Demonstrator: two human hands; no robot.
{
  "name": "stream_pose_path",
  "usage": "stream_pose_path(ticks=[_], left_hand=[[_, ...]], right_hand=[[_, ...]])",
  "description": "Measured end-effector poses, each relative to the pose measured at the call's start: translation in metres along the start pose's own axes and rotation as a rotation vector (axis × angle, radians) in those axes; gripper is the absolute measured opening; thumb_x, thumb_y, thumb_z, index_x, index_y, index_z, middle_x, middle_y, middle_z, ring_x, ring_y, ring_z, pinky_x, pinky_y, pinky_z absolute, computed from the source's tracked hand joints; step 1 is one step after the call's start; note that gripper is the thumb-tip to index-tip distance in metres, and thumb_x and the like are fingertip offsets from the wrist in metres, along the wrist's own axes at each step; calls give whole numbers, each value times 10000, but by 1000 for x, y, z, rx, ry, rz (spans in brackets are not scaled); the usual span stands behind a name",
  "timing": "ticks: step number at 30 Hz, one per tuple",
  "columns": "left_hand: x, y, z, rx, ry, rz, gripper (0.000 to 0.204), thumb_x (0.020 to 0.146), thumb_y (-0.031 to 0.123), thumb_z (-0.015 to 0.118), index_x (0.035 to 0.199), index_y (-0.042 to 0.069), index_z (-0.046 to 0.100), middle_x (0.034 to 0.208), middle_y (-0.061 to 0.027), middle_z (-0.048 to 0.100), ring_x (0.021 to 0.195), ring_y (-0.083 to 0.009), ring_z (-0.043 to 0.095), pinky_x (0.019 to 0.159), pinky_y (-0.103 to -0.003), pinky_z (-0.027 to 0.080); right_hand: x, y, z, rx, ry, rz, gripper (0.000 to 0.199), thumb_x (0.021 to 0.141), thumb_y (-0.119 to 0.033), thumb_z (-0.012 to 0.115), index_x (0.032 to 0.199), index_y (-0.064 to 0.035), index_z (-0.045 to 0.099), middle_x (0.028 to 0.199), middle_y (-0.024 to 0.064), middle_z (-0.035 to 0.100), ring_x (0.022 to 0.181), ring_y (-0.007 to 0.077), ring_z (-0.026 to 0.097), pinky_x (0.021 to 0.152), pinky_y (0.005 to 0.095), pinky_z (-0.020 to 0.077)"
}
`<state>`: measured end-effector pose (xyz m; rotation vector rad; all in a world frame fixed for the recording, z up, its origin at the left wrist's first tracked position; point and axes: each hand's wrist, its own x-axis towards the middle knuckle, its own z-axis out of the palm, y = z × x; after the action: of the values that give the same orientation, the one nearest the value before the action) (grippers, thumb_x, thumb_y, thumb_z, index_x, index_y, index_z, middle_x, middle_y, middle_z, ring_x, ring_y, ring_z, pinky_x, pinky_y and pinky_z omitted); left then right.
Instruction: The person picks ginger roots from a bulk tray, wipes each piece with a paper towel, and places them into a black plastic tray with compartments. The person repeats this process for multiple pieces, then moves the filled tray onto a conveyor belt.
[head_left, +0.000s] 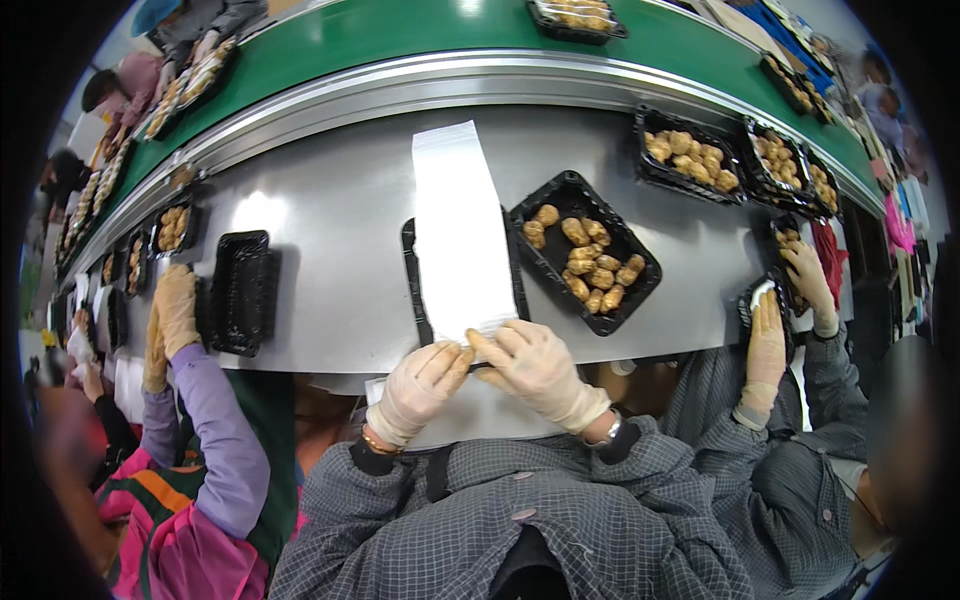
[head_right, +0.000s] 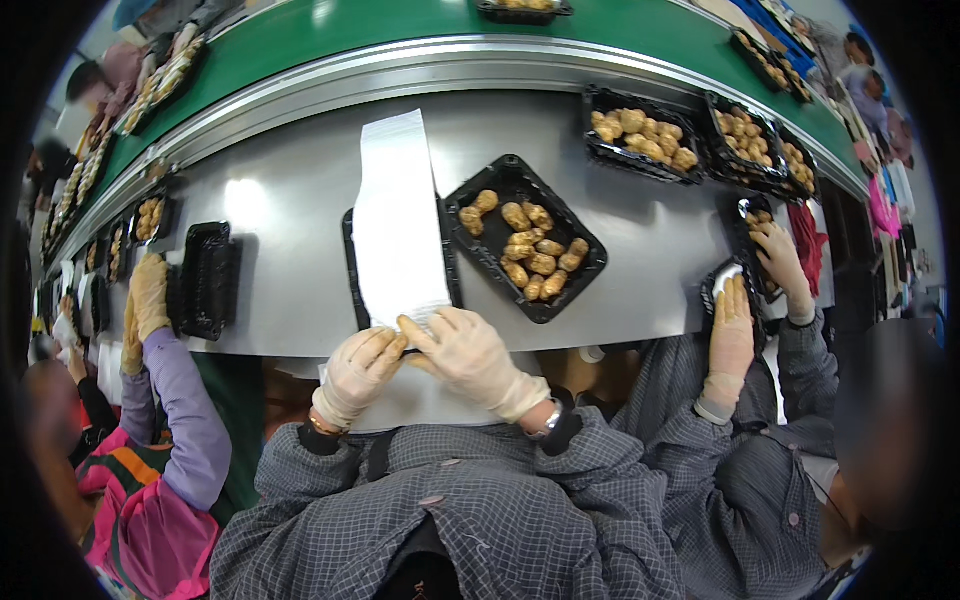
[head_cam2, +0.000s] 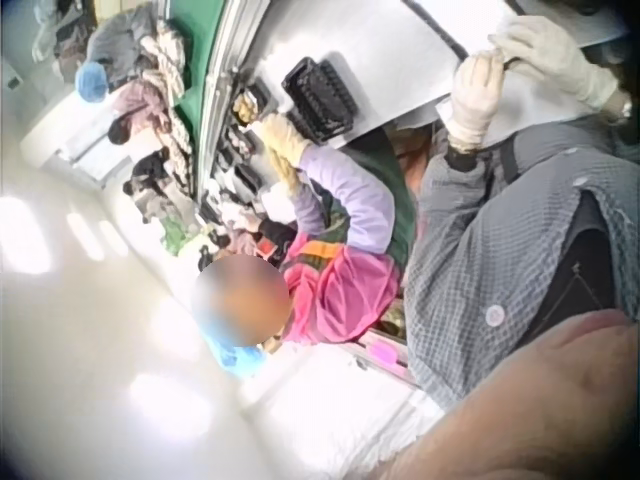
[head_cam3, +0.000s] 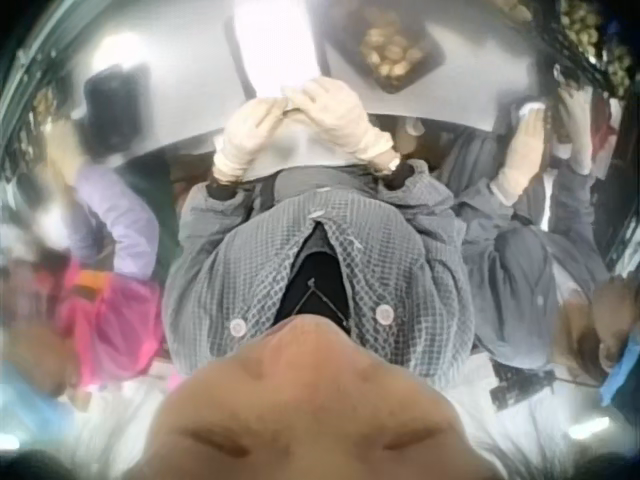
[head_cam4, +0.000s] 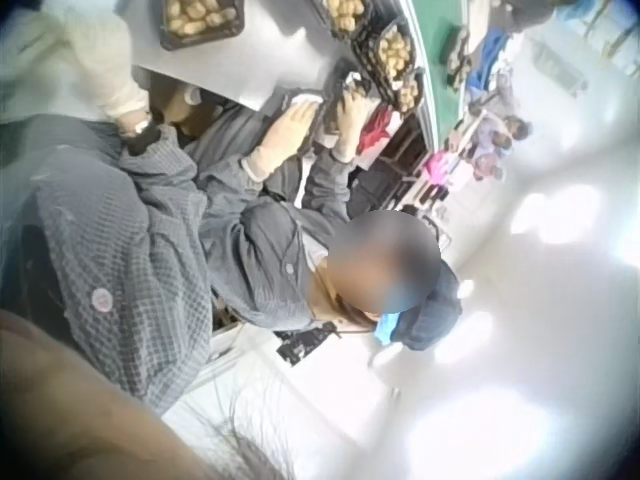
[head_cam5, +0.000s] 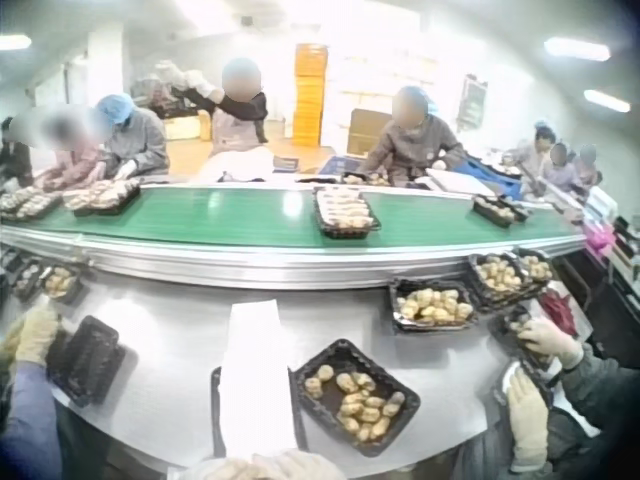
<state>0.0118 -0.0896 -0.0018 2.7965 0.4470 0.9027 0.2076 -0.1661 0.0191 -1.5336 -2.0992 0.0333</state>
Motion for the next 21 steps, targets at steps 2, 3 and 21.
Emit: stream_pose_path(ticks=[2, 3, 21], left_hand=[[-7, -1, 6, 16, 11, 6, 430, 653, 15, 788, 1062, 15, 656, 1000, -110, 631, 911, -280, 651, 744, -368, 567], [-8, -1, 6, 20, 7, 7, 430, 654, 17, 788, 1063, 15, 656, 1004, -111, 629, 916, -283, 649, 748, -371, 565], [-6, 9, 3, 95, 42, -74, 442, 609, 59, 798, 1036, 85, 684, 1033, -22, 645, 1003, -219, 621, 809, -361, 488]], right_hand=[[-3, 0, 10, -43, 2, 23, 494, 761, -332, 729, 1171, -69, 644, 924, 32, 580, 983, 216, 579, 832, 320, 470], [-3, 0, 14, -55, 9, 30, 512, 752, -348, 728, 1185, -89, 642, 923, 24, 570, 994, 218, 570, 851, 327, 454], [1, 3, -6, 26, 113, 88, 395, 801, -216, 710, 1160, -68, 641, 938, 54, 636, 907, 200, 619, 765, 304, 491]])
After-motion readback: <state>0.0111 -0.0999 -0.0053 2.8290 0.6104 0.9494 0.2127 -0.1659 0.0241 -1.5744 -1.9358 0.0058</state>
